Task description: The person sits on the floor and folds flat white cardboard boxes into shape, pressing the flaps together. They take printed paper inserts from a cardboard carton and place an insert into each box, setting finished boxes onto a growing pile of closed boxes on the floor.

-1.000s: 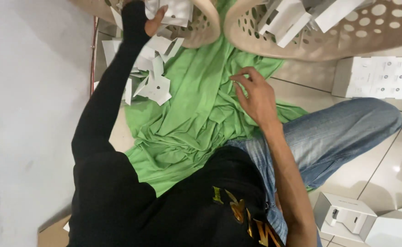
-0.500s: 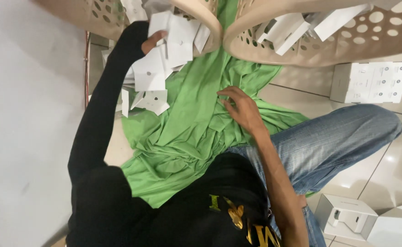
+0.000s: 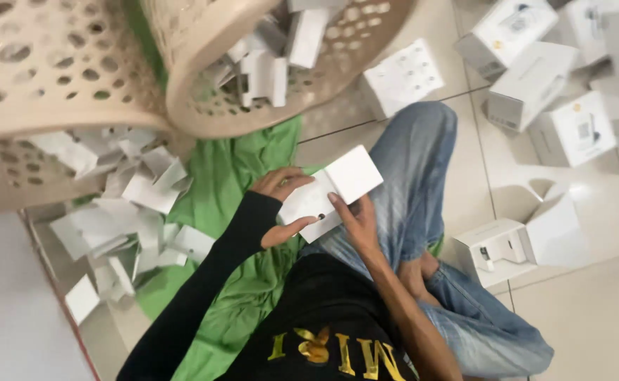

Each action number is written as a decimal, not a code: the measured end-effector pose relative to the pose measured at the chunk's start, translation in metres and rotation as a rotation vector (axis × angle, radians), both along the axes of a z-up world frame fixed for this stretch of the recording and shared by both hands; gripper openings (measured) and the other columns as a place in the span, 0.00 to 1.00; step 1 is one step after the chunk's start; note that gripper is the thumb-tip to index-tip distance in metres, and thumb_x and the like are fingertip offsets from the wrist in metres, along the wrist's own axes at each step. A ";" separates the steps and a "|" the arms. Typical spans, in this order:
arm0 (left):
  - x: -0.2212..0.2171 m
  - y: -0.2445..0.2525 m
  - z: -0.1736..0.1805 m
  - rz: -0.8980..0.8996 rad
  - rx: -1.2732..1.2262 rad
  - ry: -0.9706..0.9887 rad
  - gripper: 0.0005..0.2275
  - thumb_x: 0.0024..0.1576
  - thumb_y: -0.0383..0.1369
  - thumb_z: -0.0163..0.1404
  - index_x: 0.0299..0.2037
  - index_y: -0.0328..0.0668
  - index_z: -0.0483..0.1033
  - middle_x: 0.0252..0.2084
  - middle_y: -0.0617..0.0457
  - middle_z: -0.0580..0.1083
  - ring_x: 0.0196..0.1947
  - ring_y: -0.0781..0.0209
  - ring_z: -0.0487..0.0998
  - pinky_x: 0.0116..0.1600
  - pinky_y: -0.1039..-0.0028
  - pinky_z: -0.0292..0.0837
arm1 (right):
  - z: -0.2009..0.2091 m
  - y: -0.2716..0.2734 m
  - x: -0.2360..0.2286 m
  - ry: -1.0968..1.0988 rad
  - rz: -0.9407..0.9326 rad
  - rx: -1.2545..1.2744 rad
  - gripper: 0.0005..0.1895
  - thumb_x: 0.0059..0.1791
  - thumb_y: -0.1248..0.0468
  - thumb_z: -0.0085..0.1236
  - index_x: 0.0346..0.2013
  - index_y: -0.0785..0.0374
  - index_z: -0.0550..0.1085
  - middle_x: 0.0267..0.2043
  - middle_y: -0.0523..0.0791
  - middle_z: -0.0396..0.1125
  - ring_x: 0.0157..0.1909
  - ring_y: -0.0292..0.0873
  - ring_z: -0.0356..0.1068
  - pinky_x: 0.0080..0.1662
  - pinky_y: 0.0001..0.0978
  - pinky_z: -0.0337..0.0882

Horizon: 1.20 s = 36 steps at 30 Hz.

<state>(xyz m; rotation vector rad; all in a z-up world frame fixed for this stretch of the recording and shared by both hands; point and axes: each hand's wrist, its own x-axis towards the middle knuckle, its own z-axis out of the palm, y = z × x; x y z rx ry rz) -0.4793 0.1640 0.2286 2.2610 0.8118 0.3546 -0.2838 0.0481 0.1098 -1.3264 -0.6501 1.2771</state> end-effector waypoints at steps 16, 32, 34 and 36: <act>0.282 -0.042 -0.034 -0.653 -0.349 -0.126 0.40 0.46 0.48 0.68 0.68 0.45 0.65 0.64 0.42 0.69 0.66 0.45 0.70 0.64 0.56 0.69 | 0.053 -0.221 0.186 -0.301 -0.754 0.066 0.51 0.40 0.63 0.69 0.73 0.51 0.53 0.74 0.50 0.53 0.73 0.49 0.54 0.68 0.42 0.59; 0.487 -0.112 -0.113 -1.058 -0.480 -0.017 0.42 0.47 0.42 0.71 0.70 0.40 0.63 0.64 0.45 0.73 0.50 0.56 0.82 0.50 0.69 0.79 | 0.037 -0.331 0.324 -0.563 -0.561 -0.249 0.45 0.41 0.67 0.73 0.70 0.58 0.62 0.66 0.51 0.67 0.58 0.49 0.74 0.56 0.42 0.78; 0.493 -0.117 -0.127 -1.064 -0.460 0.017 0.41 0.46 0.41 0.71 0.70 0.38 0.64 0.63 0.43 0.73 0.51 0.55 0.82 0.49 0.69 0.81 | 0.028 -0.326 0.325 -0.583 -0.545 -0.272 0.44 0.42 0.67 0.73 0.70 0.58 0.63 0.67 0.51 0.66 0.58 0.50 0.75 0.56 0.42 0.78; 0.499 -0.117 -0.145 -1.018 -0.603 0.071 0.41 0.45 0.37 0.70 0.70 0.36 0.63 0.65 0.42 0.71 0.51 0.53 0.82 0.51 0.69 0.81 | 0.009 -0.321 0.327 -0.552 -0.542 -0.339 0.45 0.41 0.66 0.73 0.69 0.56 0.61 0.68 0.51 0.65 0.58 0.50 0.74 0.54 0.42 0.79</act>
